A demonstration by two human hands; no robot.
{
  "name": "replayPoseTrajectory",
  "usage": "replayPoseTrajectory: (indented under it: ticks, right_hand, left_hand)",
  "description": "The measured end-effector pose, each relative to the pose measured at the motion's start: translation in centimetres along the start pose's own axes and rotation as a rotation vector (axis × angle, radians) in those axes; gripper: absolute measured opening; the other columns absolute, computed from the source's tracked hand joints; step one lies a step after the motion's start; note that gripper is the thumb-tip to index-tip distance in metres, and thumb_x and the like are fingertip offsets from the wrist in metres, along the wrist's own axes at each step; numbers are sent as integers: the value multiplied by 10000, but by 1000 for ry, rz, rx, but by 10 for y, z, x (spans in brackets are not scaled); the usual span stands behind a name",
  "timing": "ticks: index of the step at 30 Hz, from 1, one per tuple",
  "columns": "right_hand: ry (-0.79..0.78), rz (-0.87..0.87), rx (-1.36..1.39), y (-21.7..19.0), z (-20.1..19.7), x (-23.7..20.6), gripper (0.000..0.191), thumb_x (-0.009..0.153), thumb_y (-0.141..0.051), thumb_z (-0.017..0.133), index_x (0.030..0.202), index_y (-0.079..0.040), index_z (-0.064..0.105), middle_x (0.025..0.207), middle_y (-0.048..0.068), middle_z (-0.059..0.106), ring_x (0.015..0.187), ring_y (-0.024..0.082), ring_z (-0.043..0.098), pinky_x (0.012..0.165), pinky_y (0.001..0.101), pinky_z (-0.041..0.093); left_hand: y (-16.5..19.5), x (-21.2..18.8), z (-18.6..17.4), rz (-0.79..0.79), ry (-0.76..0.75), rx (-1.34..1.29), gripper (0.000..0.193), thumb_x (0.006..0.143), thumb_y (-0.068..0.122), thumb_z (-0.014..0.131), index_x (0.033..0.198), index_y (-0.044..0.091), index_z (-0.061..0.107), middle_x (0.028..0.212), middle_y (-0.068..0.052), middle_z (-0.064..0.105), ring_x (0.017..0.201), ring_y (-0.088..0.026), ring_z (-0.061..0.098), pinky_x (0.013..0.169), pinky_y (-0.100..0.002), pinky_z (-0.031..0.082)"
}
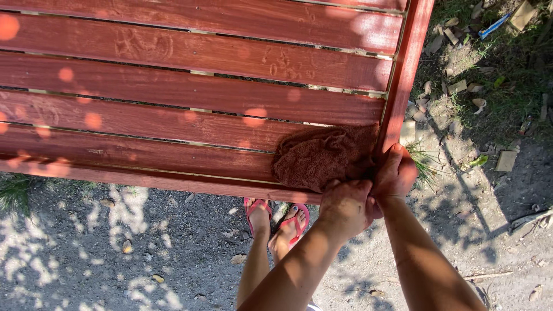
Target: The person wipes red wood stain onto the slatted surface of a wooden bench using a cloth, working across the planks to cover bare unpainted areas. Near the end they dip the cloth into a container of stain and continue wiping the bench surface.
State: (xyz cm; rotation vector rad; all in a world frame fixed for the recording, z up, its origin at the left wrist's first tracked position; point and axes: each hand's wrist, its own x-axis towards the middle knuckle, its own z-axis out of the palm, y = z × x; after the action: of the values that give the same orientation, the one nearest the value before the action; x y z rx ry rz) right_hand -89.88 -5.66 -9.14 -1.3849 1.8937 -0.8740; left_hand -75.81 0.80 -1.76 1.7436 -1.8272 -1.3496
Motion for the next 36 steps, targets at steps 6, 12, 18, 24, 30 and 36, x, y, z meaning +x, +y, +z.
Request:
replayPoseTrajectory:
  ticks: [6,12,18,24,30,36]
  right_hand:
    - [1,46,-134,-6,0,0,574,1114,-461,412,901,36,605,727,132,605,691,182,487,639,388,448]
    - [-9,39,-129,-12,0,-1,583,1110,-450,385,866,30,609,698,119,615,638,184,499,586,384,437]
    - [8,66,-161,-8,3,-2,593,1116,-452,400,858,44,596,686,158,601,632,208,496,582,407,429]
    - [19,53,-262,-8,3,-2,578,1091,-488,415,892,-1,656,714,203,635,604,284,565,601,431,465]
    - [35,11,-214,-22,4,-8,586,1088,-494,383,909,-10,660,746,216,647,648,342,604,611,451,468]
    - [-2,43,-117,-27,3,-9,573,1087,-485,378,899,-17,650,747,209,658,679,344,634,657,434,500]
  left_hand:
    - [7,15,-17,-25,-33,17,239,763,236,719,958,119,646,943,-110,730,946,-316,714,901,-483,489]
    - [-1,23,-32,-210,430,-464,263,1118,301,550,1010,72,623,843,-152,682,809,-366,703,767,-517,557]
    - [13,-11,-25,192,442,-127,395,866,112,588,1249,21,611,1068,-168,682,1032,-323,648,907,-492,452]
    - [19,7,-33,-83,-192,184,187,989,240,588,1065,72,619,1062,-145,667,1084,-302,604,993,-509,395]
    - [3,32,-37,-20,390,-375,324,1063,220,565,1358,85,567,1322,-127,654,1266,-253,573,1146,-432,459]
    - [-11,66,-11,156,316,301,634,814,109,625,1437,83,515,1489,-62,509,1453,-227,369,1252,-485,117]
